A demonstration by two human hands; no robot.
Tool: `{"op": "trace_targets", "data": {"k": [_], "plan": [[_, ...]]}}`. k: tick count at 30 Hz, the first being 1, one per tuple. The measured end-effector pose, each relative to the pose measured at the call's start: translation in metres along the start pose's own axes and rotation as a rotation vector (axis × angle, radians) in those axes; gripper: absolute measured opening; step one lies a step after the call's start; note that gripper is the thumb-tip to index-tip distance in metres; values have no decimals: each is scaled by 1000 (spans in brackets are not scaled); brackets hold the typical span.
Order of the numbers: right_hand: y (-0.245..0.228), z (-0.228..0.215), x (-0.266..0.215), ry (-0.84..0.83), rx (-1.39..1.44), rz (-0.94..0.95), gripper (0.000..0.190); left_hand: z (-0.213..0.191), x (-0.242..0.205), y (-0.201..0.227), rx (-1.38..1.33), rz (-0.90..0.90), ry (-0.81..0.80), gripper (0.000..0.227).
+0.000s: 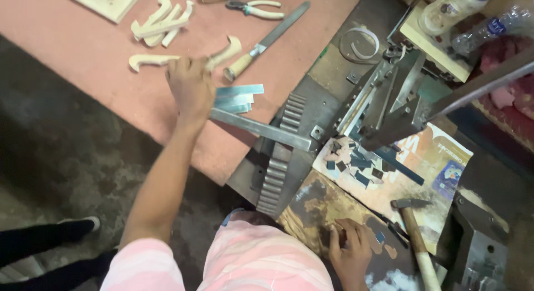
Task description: The person uses a manual metal shearing machine to cut small rectangular pieces from metal strips. They repeatedly place a strip into the shear, operate the lever to cut, and remove the cut piece, stacking the finished pieces on the workbench.
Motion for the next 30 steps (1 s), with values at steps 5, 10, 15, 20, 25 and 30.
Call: {"op": "trace_targets", "data": {"k": [5,10,15,20,25,30], "plan": [[11,28,-11,21,-32,213,15,79,70,-91,-5,11,-135,16],[29,43,-17,-20,-56,450,12,135,88,-121,98,165,-160,17],[38,45,-25,23,-33,441,12,194,112,-119,75,239,-169,18],[47,59,-23,23,-52,477,14,240,135,-94,172,246,-160,18],[51,64,-26,30,4,542,12,201,132,-105,299,156,-174,13],[46,63,-26,19,-2,539,12,145,125,-123,265,157,-78,14]]}}
Point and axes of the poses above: each hand's wrist, its own x-axis towards the middle knuckle, its own z-axis out of the palm, y = z × x, the point moved 6 cm from there along x, towards the middle knuckle, and after that the axes turned 15 degrees about -x, right-handed, at the moved point
